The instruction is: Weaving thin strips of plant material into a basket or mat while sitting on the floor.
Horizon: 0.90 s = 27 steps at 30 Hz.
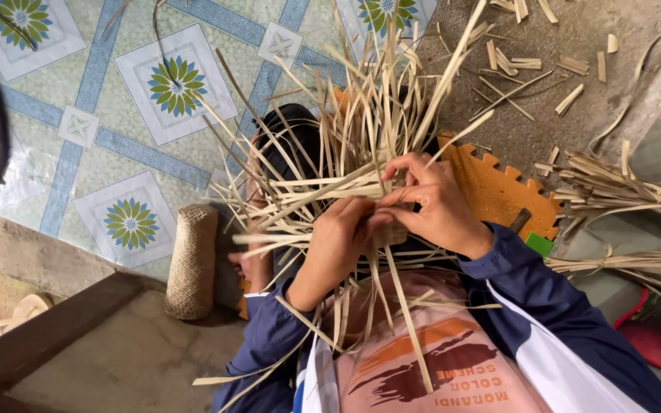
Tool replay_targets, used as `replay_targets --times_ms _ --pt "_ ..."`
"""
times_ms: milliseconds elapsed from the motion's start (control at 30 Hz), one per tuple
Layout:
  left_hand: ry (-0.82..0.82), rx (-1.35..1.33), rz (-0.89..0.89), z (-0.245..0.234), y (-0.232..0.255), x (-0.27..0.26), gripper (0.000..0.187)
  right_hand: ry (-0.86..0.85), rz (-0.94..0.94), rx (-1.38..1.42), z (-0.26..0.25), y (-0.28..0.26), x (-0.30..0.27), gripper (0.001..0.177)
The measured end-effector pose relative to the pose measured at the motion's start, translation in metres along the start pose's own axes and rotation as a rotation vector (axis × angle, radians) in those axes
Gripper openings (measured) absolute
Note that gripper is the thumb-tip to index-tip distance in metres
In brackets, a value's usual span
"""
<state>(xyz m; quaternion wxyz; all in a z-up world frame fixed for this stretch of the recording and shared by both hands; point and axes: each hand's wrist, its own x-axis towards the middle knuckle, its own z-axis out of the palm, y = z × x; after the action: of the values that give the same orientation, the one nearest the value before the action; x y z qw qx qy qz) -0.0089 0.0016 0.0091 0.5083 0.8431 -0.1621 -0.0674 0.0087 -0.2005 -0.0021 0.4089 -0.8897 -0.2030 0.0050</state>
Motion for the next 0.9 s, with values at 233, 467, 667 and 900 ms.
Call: replay_targets --times_ms 233,467,667,900 --pt "-0.035 -0.190 -0.050 0.000 -0.001 0.005 0.011 0.101 -0.046 -0.068 -0.014 -0.019 0.021 0.010" --pt "-0.049 -0.434 -0.313 0.005 -0.008 -0.003 0.018 0.079 -0.008 -0.113 -0.025 -0.010 0.020 0.018" --pt "-0.002 -0.463 -0.346 0.008 -0.006 -0.003 0.019 -0.059 0.040 -0.214 -0.026 -0.008 0.014 0.010" --pt "0.067 -0.444 -0.250 0.010 -0.010 -0.003 0.011 -0.134 0.101 -0.063 -0.023 -0.012 0.019 0.024"
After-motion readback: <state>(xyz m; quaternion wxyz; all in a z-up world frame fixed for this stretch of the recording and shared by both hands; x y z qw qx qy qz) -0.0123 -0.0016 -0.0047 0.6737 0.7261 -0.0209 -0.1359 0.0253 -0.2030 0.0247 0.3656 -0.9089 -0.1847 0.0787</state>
